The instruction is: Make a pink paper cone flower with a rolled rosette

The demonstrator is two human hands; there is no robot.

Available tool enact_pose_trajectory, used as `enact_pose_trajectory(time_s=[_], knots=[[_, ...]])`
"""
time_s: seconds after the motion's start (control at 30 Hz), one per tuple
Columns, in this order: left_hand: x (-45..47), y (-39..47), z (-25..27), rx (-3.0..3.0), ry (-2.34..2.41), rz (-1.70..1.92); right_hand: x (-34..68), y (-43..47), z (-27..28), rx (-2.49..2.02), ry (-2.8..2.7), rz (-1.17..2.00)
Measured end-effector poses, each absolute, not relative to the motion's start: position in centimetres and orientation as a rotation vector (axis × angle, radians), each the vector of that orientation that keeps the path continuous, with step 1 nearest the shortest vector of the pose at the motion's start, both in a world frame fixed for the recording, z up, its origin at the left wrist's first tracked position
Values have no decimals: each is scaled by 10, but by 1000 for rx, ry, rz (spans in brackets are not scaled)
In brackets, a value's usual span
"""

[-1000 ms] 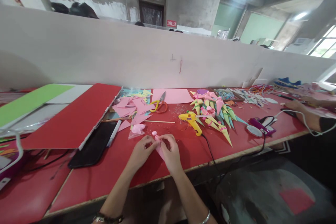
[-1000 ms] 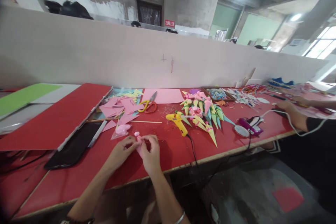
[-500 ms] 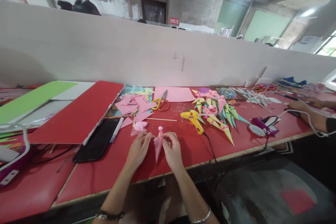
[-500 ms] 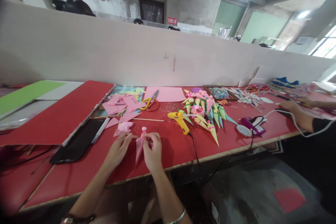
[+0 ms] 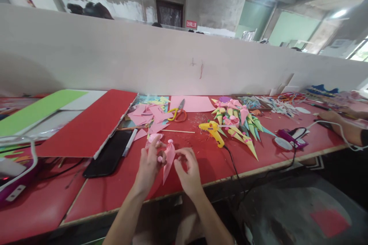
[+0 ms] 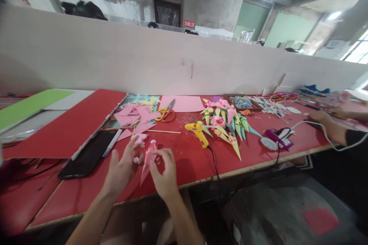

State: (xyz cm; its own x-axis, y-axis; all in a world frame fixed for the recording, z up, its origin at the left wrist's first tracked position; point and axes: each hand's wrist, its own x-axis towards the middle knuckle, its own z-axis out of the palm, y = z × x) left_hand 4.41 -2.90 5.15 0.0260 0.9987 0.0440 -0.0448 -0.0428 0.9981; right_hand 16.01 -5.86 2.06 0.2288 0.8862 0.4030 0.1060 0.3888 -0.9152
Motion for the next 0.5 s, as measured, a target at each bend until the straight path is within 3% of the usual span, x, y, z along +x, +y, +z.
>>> enact_pose_trajectory(time_s=[0.2,0.5], knots=[[49,-32,48,1203,1004,1252,156,-62,30,-1042,-1398,685],[55,-23,32,1342,1193,1181,156,-59,29,-1035,-1449,612]])
